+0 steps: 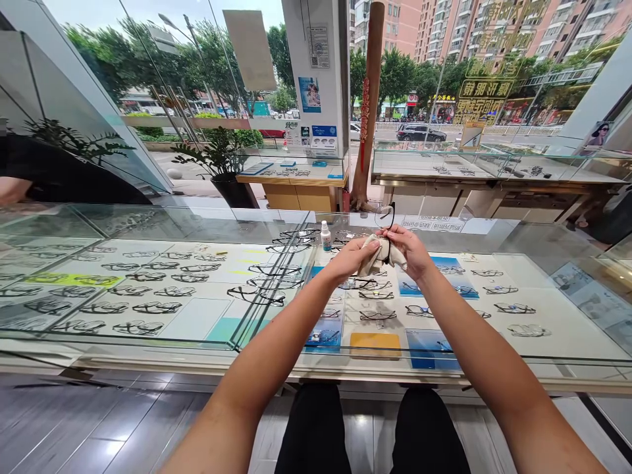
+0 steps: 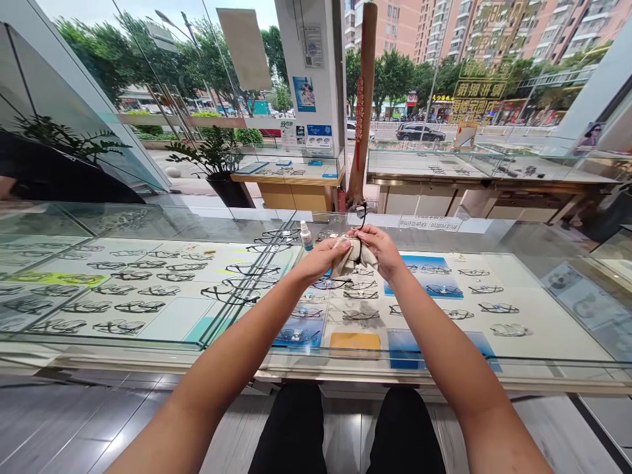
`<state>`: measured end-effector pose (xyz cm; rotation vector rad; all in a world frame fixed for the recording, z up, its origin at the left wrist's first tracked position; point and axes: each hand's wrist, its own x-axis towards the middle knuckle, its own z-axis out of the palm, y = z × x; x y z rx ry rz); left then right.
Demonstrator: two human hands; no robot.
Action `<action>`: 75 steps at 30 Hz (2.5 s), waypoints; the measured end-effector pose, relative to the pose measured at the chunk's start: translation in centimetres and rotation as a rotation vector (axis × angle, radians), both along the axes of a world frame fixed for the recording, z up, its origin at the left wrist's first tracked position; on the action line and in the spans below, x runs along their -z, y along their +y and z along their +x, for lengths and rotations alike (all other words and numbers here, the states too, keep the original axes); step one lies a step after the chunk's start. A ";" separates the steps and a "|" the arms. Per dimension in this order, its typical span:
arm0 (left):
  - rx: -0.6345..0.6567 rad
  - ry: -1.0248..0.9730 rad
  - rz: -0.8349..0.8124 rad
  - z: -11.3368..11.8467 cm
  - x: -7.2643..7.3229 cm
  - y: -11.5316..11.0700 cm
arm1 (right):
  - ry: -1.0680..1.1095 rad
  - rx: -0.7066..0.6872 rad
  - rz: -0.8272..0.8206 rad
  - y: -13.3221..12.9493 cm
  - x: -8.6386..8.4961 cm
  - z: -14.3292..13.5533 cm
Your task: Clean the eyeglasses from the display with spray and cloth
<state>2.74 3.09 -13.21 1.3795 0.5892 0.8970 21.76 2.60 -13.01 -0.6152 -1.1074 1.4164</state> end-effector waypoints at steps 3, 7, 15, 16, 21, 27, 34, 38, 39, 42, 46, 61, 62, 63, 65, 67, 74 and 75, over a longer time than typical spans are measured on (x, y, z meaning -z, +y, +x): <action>0.092 -0.029 -0.061 -0.4 -0.3 -0.3 | 0.017 -0.002 -0.007 0.0 -0.1 0.1; 0.106 -0.014 -0.040 -0.4 -0.6 -0.5 | 0.039 -0.010 -0.019 -0.1 -0.4 0.0; 0.031 0.057 0.054 -0.1 -0.5 -0.7 | 0.014 -0.013 -0.025 -0.2 -0.2 -0.1; 0.014 0.064 0.065 0.0 -0.5 -0.8 | 0.006 -0.013 -0.021 -0.1 -0.2 0.0; -0.052 0.062 0.098 0.3 -0.6 -0.9 | 0.023 -0.023 0.005 -0.2 -0.1 -0.1; -0.145 0.067 0.152 0.8 -0.1 -0.8 | -0.022 -0.020 0.026 -0.4 -0.1 -0.2; -0.267 0.017 0.248 0.9 0.1 -0.2 | -0.011 -0.025 0.021 -0.4 0.0 -0.3; -0.183 0.009 0.117 0.4 0.0 0.0 | 0.006 -0.032 0.005 -0.2 0.2 -0.2; -0.143 0.012 0.079 0.3 -0.1 0.0 | 0.004 -0.028 0.003 -0.1 0.2 -0.1; 0.010 0.022 0.003 -0.2 -0.4 -0.2 | 0.010 -0.019 0.002 0.2 0.3 0.2; 0.063 0.019 0.054 -0.4 -0.6 -0.5 | 0.031 -0.018 0.002 0.4 0.3 0.3; -0.160 -0.006 0.166 0.8 0.5 -0.3 | 0.046 -0.061 0.014 -0.4 0.2 -0.6; -0.177 -0.011 0.181 0.8 0.5 -0.3 | 0.048 -0.064 0.017 -0.5 0.2 -0.7; -0.200 -0.017 0.199 0.9 0.5 -0.3 | 0.046 -0.065 0.024 -0.6 0.2 -0.8; -0.261 -0.032 0.239 0.9 0.5 -0.2 | 0.036 -0.056 0.044 -0.7 0.2 -0.9; -0.321 -0.047 0.263 0.9 0.5 -0.2 | 0.018 -0.037 0.060 -0.7 0.3 -1.0; -0.298 -0.056 0.212 1.0 1.1 0.6 | 0.002 -0.002 0.058 -0.3 0.0 -0.6; -0.316 -0.065 0.198 0.9 1.1 0.8 | 0.001 0.015 0.057 -0.2 -0.1 -0.4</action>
